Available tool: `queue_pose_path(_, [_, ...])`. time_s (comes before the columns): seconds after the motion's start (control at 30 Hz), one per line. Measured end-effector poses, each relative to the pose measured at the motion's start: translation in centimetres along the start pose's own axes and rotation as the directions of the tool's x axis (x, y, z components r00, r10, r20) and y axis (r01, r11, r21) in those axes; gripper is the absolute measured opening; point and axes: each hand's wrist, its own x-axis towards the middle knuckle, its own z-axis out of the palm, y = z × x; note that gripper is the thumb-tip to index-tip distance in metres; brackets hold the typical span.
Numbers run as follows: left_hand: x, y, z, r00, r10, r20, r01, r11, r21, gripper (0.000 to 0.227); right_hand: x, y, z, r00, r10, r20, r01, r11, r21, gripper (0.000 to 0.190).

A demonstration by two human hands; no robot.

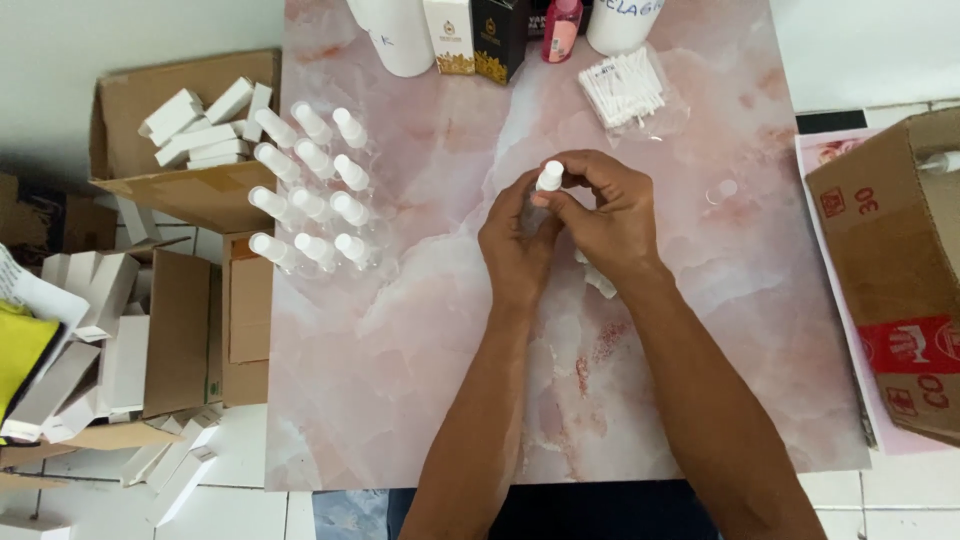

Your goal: Cleaning a small glass perfume bottle with a cloth and then assembling the spray pump mechanism.

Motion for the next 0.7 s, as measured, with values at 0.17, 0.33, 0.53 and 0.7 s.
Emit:
queue_pose_path(0.17, [0.1, -0.6, -0.5, 0.998, 0.042, 0.049, -0.042, 0.999, -0.004, 0.049, -0.3, 0.0, 1.1, 0.993, 0.015, -0.116, -0.024, 0.997, -0.069, 0.027])
queue_pose_path(0.33, [0.1, -0.3, -0.7, 0.997, 0.018, 0.069, -0.017, 1.0, -0.017, 0.046, -0.5, -0.1, 1.6, 0.986, 0.031, -0.166, -0.036, 0.999, -0.029, 0.028])
queue_pose_path(0.53, [0.3, 0.0, -1.2, 0.989, 0.118, 0.084, -0.121, 0.992, 0.027, 0.061, -0.9, 0.4, 2.0, 0.98, -0.003, -0.201, -0.009, 0.998, -0.056, 0.027])
queue_pose_path(0.7, [0.2, -0.8, -1.1, 0.998, -0.057, 0.032, 0.053, 0.994, 0.1, 0.043, -1.4, 0.9, 2.0, 0.978, 0.006, -0.208, -0.016, 0.999, -0.044, 0.028])
